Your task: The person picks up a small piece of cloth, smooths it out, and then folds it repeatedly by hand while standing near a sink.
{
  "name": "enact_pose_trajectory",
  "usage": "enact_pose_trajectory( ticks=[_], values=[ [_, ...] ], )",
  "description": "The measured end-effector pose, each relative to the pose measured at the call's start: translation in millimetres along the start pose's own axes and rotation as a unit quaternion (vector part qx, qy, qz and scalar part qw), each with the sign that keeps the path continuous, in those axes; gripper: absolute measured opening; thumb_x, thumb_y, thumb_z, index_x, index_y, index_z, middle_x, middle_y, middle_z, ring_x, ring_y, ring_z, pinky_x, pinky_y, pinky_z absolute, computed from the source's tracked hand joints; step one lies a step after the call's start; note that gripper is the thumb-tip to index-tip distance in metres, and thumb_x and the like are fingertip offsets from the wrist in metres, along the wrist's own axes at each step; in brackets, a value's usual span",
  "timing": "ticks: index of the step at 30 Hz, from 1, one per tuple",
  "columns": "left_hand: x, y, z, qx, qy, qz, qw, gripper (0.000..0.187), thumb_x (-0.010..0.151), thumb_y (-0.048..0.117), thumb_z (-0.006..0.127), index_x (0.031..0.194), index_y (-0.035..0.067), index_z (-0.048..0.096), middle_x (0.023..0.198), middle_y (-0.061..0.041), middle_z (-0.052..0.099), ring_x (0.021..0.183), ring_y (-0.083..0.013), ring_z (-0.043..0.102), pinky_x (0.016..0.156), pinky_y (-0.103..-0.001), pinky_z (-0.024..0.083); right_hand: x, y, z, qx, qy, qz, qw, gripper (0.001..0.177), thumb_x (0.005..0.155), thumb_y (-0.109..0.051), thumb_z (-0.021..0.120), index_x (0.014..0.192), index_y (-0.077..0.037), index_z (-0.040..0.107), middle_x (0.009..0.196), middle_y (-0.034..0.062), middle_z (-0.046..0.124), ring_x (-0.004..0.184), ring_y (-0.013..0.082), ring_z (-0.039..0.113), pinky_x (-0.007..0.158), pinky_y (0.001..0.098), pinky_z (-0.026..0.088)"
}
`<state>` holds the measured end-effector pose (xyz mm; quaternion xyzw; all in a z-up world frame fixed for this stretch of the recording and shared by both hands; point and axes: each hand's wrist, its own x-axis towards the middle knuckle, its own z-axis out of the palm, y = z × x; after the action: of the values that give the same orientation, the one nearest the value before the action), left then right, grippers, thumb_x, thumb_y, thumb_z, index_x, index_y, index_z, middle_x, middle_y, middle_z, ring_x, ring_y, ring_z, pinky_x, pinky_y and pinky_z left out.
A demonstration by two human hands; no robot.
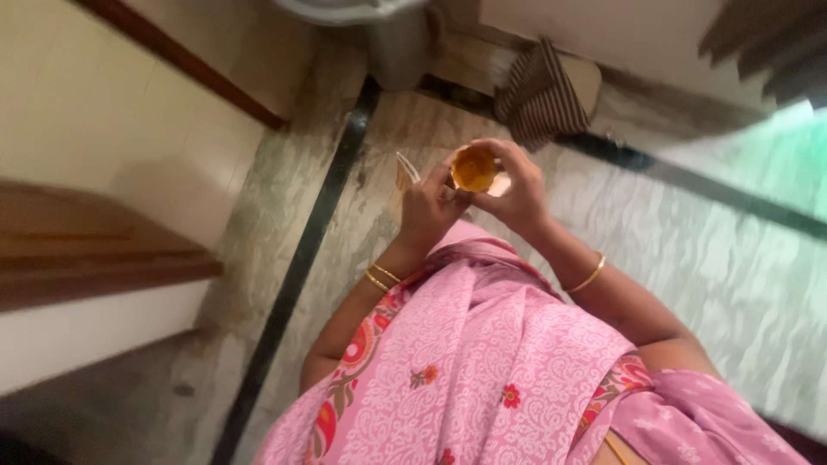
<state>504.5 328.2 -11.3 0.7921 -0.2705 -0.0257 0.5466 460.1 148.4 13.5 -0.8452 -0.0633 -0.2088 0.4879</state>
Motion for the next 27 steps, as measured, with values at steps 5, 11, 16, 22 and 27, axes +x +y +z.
enact_pose_trajectory(
  ticks=[5,11,16,22,27],
  values=[
    [46.3,-12.0,-19.5,0.066,0.072,0.031,0.995,0.052,0.092,0.03,0.079,0.133,0.005,0.06,0.092,-0.013,0.075,0.08,-0.0286,0.074,0.066,-0.038,0.056,72.3,16.2,-1.4,0.074,-0.136,-0.044,0.987,0.079,0.078,-0.031,0.09,0.144,-0.008,0.054,0.149,0.0121,0.054,0.137,0.027,0.057,0.108,0.0387,0.051],
    [98.6,-13.7,-17.3,0.067,0.046,-0.166,0.983,0.05,0.086,0.038,0.084,0.121,0.006,0.068,0.075,-0.015,0.074,0.064,-0.0261,0.072,0.062,-0.037,0.053,132.7,64.7,6.9,0.383,-0.133,0.069,0.911,0.096,0.099,-0.079,0.042,0.165,-0.011,0.025,0.173,0.0093,0.027,0.161,0.0286,0.03,0.133,0.0481,0.023],
    [130.8,-21.1,-18.0,0.01,0.102,-0.066,0.993,0.053,0.088,0.034,0.084,0.125,0.002,0.063,0.091,-0.014,0.075,0.08,-0.0232,0.077,0.069,-0.033,0.058,161.4,87.7,1.2,0.442,-0.227,0.054,0.866,0.108,0.094,-0.088,0.024,0.165,-0.007,0.029,0.173,0.0149,0.03,0.165,0.0284,0.023,0.137,0.0491,0.011],
    [149.8,-30.2,-24.4,0.018,0.135,-0.065,0.989,0.061,0.09,0.031,0.082,0.135,-0.001,0.056,0.094,-0.015,0.075,0.083,-0.0245,0.075,0.072,-0.034,0.059,187.4,97.1,7.2,0.427,-0.316,0.06,0.845,0.11,0.093,-0.088,0.025,0.167,-0.007,0.022,0.175,0.0166,0.022,0.165,0.0312,0.018,0.135,0.0484,0.012],
    [159.3,-47.8,-30.0,0.081,0.114,-0.16,0.977,0.06,0.082,0.035,0.086,0.125,0.001,0.062,0.078,-0.015,0.074,0.067,-0.0291,0.073,0.061,-0.04,0.056,216.7,108.1,18.7,0.361,-0.255,0.079,0.893,0.109,0.095,-0.088,0.02,0.168,-0.008,0.016,0.176,0.0145,0.019,0.165,0.031,0.017,0.135,0.0478,0.014]
  ],
)
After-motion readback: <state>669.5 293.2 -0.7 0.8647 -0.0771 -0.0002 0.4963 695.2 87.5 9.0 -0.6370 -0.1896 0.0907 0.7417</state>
